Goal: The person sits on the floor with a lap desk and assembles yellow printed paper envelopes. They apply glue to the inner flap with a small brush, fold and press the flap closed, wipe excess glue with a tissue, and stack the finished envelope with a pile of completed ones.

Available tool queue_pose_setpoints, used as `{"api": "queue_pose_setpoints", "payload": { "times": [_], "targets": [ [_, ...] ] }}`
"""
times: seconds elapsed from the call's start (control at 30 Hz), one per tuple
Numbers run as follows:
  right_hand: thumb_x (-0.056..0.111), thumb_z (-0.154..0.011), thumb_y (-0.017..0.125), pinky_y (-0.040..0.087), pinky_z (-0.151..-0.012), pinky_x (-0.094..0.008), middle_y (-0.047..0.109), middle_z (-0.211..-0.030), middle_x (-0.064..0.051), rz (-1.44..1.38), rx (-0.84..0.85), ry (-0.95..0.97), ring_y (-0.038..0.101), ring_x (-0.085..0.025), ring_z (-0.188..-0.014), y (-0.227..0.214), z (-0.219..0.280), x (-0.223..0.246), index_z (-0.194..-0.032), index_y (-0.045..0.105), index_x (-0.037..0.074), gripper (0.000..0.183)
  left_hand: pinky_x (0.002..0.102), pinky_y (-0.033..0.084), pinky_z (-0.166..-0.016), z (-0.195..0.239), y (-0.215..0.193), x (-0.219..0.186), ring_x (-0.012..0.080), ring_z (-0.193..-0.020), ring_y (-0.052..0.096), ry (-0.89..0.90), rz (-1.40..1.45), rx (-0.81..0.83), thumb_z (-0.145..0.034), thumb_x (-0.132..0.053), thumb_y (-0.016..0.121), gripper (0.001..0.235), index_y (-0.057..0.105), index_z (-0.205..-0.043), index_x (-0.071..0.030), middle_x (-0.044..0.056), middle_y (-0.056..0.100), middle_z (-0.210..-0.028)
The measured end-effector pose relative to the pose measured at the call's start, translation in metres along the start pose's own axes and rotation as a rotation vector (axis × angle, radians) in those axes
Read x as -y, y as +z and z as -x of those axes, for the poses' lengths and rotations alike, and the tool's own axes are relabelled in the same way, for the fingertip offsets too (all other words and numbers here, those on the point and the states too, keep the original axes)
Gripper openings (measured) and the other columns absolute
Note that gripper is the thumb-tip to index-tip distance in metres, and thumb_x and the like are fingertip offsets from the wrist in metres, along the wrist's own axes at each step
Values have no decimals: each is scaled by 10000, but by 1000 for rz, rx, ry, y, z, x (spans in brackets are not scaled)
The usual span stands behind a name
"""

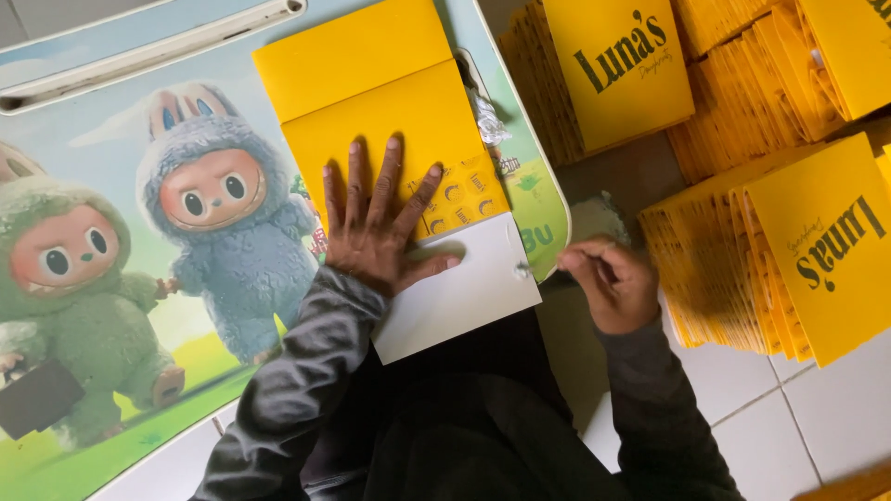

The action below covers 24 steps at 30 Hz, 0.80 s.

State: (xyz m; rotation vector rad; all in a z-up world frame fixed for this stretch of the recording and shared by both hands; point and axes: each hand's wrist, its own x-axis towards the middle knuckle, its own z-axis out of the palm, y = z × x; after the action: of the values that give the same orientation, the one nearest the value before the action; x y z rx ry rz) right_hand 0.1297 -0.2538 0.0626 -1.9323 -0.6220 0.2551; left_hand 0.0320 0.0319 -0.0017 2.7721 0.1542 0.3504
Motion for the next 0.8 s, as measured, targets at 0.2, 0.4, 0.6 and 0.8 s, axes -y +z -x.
{"api": "queue_pose_setpoints", "payload": {
  "times": [0.2,0.4,0.6,0.8],
  "targets": [
    [55,-951,690,468,-670,-186,732,-857,-81,-33,12,106,630,-106,-704,-9,17,2,-971,707,-13,73,674,-124,-1172,-1,-3,-1,455,-1508,-65,3,-3,16,-816,-960,317,1043,297,-1635,-316,162,54,-1690],
    [30,-946,716,282,-533,-219,630,-764,-8,101,-22,-109,358,-73,-563,12,-38,11,-965,723,-3,39,666,-140,-1168,-1,-5,-2,443,-1509,-91,-12,2,39,-790,-964,350,1062,296,-1632,-319,148,35,-1695],
    [-2,-996,651,565,-792,-238,722,-986,-150,-137,26,-96,678,-166,-839,5,-42,0,-1062,670,-69,96,673,-81,-1192,1,-3,-2,457,-1520,-31,-17,-17,-17,-793,-959,377,1030,330,-1617,-343,138,81,-1693],
    [-33,-975,623,538,-685,-228,704,-900,-127,-164,-202,-120,612,-133,-720,-8,16,3,-1038,657,-12,75,559,-279,-1209,-1,24,17,372,-1537,-202,-65,-461,-216,-922,-1028,159,1028,270,-1700,-365,85,-104,-1715]
  ]
}}
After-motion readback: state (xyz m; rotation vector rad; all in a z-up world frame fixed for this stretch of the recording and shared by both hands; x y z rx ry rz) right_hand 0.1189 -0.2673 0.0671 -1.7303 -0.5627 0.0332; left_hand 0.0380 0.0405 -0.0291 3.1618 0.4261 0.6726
